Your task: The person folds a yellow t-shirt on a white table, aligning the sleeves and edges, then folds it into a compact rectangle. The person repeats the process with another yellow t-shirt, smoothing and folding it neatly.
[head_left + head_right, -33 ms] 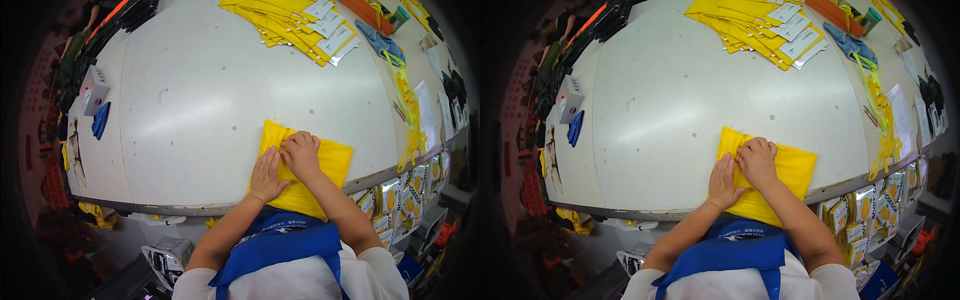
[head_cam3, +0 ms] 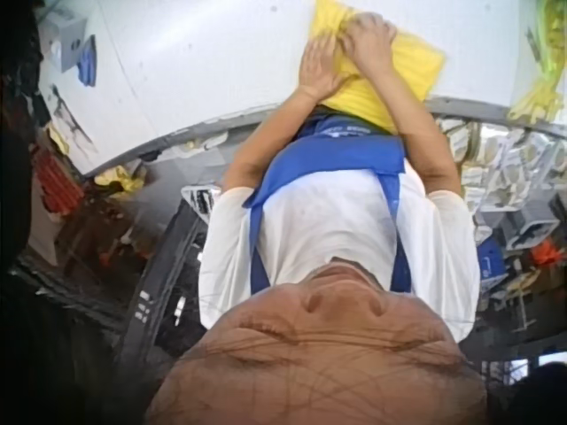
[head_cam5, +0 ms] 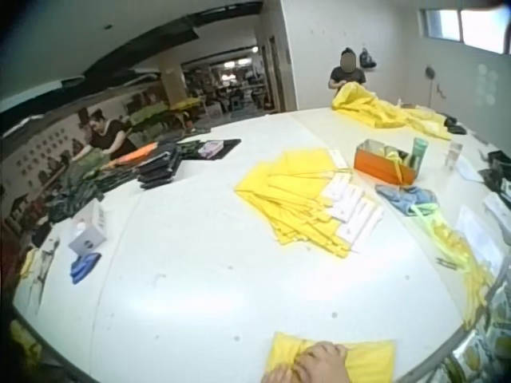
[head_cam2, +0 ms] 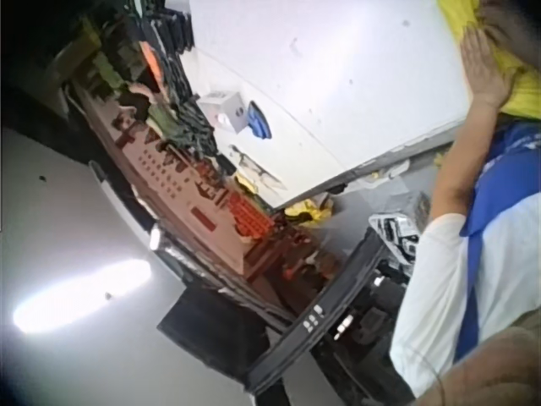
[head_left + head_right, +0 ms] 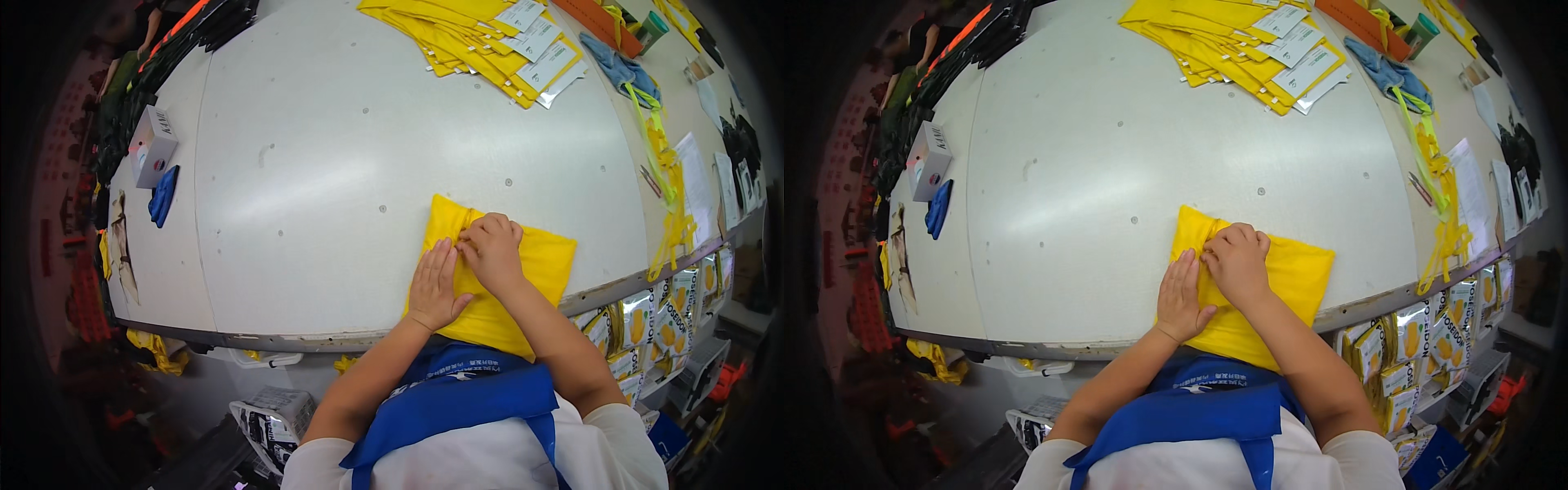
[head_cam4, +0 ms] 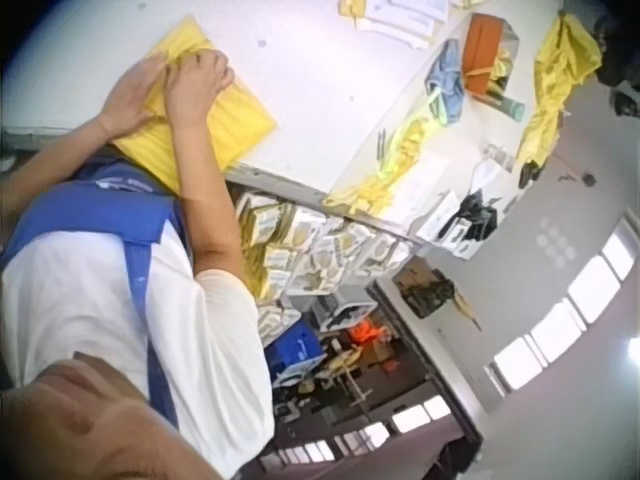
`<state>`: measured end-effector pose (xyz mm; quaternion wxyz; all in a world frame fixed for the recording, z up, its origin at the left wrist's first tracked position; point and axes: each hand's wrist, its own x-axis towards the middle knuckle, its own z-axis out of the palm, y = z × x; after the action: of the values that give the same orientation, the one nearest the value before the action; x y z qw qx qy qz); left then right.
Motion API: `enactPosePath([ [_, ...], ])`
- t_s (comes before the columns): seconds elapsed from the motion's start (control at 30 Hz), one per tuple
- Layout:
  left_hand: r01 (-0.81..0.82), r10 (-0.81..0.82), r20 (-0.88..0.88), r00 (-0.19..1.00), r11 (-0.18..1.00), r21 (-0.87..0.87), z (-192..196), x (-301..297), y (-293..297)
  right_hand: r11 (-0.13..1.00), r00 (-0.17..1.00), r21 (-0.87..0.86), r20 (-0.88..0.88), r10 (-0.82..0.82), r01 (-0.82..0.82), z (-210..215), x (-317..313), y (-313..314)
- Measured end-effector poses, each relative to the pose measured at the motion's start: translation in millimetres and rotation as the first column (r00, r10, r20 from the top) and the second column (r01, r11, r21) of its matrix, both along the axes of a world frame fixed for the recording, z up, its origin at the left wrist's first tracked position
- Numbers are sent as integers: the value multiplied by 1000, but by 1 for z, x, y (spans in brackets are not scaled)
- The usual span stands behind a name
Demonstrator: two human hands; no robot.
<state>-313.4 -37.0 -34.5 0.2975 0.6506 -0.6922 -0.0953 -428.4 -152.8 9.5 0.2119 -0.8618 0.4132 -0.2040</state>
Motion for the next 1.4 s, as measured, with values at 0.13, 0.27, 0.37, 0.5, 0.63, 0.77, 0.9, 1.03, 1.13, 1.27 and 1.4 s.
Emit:
enactPosePath([
  [0.13, -7, 6, -12, 1000, 999, -34, 0, 1, 4, 999, 998, 33, 55, 16, -17, -4, 1, -2],
  [0.27, -10, 10, -20, 1000, 1000, -30, 3, 4, 8, 999, 998, 4, 62, -33, 32, -12, 12, -7],
  [0.37, -54, 55, 49, 997, 998, -36, 6, 7, 9, 996, 995, 11, 47, -87, 87, -12, 12, -11],
  [0.5, -281, 424, -328, 844, 871, 402, 17, 13, 13, 966, 968, -88, 94, -234, 242, 13, -6, 8],
  [0.63, 293, 581, -697, 419, 640, 710, 29, 40, 36, 921, 949, 227, -76, -307, 316, 17, -49, 113],
  [0.77, 475, 343, -867, 361, 733, 487, 88, -3, 49, 808, 889, 516, 176, -423, 283, 80, -80, 168],
  [0.9, 853, -262, -913, 313, 501, 148, 153, -76, 53, 639, 634, 600, 265, -727, 482, 152, -132, 212],
  [1.03, 993, -380, -924, 47, -81, 84, 140, -156, 66, 401, -89, 764, 508, -857, 505, 110, -221, 267],
  [1.13, 974, -397, -914, 85, -162, 161, 128, -207, 93, 387, -318, 807, 547, -774, 446, 77, -309, 320],
  [1.27, 944, -480, -825, 298, 19, 329, 98, -258, 84, 352, -546, 830, 552, -630, 433, 39, -439, 406],
  [1.4, 840, -395, -746, 536, 170, 515, 77, -298, 80, 146, -651, 916, 370, -663, 373, -21, -591, 493],
])
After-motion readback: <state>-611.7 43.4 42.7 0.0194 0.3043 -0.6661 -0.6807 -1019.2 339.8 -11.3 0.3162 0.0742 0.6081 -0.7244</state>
